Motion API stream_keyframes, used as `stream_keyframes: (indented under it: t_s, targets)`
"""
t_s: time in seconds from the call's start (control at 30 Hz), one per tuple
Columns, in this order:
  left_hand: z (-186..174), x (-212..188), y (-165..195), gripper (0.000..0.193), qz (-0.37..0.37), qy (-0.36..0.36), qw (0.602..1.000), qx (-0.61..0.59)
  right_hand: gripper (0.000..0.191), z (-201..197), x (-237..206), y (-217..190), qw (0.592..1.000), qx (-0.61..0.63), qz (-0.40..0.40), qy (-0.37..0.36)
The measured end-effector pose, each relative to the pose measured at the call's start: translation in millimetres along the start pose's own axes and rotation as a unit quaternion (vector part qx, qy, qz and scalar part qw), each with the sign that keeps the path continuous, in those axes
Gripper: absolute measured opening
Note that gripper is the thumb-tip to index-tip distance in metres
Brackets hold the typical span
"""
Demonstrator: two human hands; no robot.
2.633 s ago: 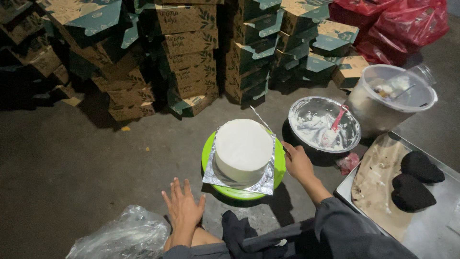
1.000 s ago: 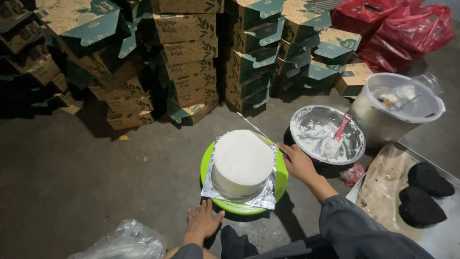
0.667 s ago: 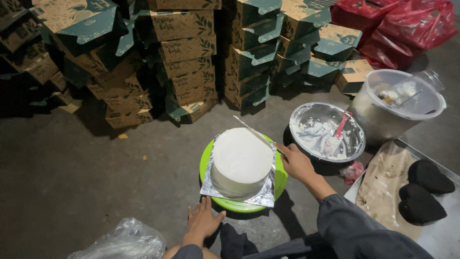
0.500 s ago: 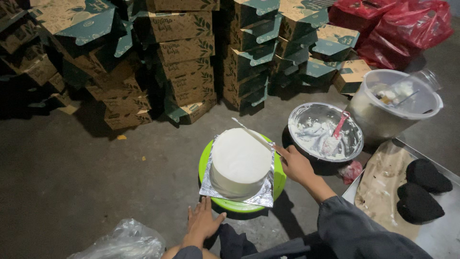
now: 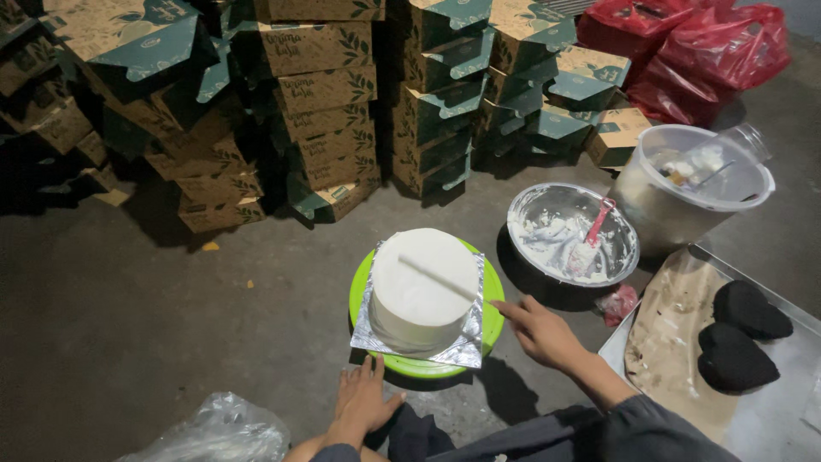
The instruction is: The person sits on the floor and smooths white frosting on a round cake placed on a green turntable, using a spatula and a knife to even the sides and top, occasionally reloading frosting from a bowl.
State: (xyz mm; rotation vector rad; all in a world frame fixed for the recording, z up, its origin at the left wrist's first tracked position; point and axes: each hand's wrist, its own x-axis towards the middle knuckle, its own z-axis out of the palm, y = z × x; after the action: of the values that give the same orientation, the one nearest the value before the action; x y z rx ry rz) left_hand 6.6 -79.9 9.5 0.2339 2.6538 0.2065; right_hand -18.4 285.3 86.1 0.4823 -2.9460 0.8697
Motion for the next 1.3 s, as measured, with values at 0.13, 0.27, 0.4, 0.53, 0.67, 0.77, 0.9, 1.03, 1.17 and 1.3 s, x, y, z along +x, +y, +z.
stream_keyframes:
  t_s: [0.13,0.27,0.4,0.53,0.67,0.77,0.9,1.03,1.17,1.3]
  targets:
    - [-4.7,10.7,-5.2,0.101,-0.047,-0.028,0.998,0.013,0.056,-9.1,-3.8,10.4,0.995,0.082,-0.032,0.049]
    - [-4.4,19.6,-13.2,0.098,-0.087,0.031,0.996,-0.013,0.053,-10.1,25.4,25.9,0.993,0.039,0.004,0.113]
    - [1.5,16.6,-9.7,0.097,-0.059,0.057,0.996,-0.022,0.054,0.6,56.9,32.0,0.992,-0.022,0.033,0.117]
    - [10.5,7.6,-1.6,0.095,-0.016,0.046,0.998,-0.027,0.048,14.9,75.1,30.3,0.992,-0.040,0.069,0.093]
    - [12.4,8.8,-3.4,0.096,-0.013,0.060,0.998,-0.028,0.049,23.9,87.6,27.7,0.991,-0.054,0.082,0.090]
    - [13.4,11.1,-5.1,0.097,-0.018,0.055,0.998,-0.026,0.050,24.4,93.6,26.6,0.992,-0.055,0.076,0.090]
    - [14.6,11.5,-5.1,0.097,-0.022,0.050,0.998,-0.029,0.050,22.3,95.3,25.2,0.992,-0.068,0.077,0.080]
    - [13.7,11.4,-5.4,0.097,-0.022,0.042,0.998,-0.029,0.051,20.2,90.6,25.3,0.993,-0.068,0.063,0.069]
    - [12.2,11.1,-4.8,0.097,-0.024,0.042,0.998,-0.027,0.049,18.4,81.1,26.3,0.994,-0.078,0.025,0.072]
    - [9.7,10.5,-3.8,0.098,-0.033,0.034,0.999,-0.023,0.051,14.4,74.1,23.9,0.995,-0.089,0.014,0.044]
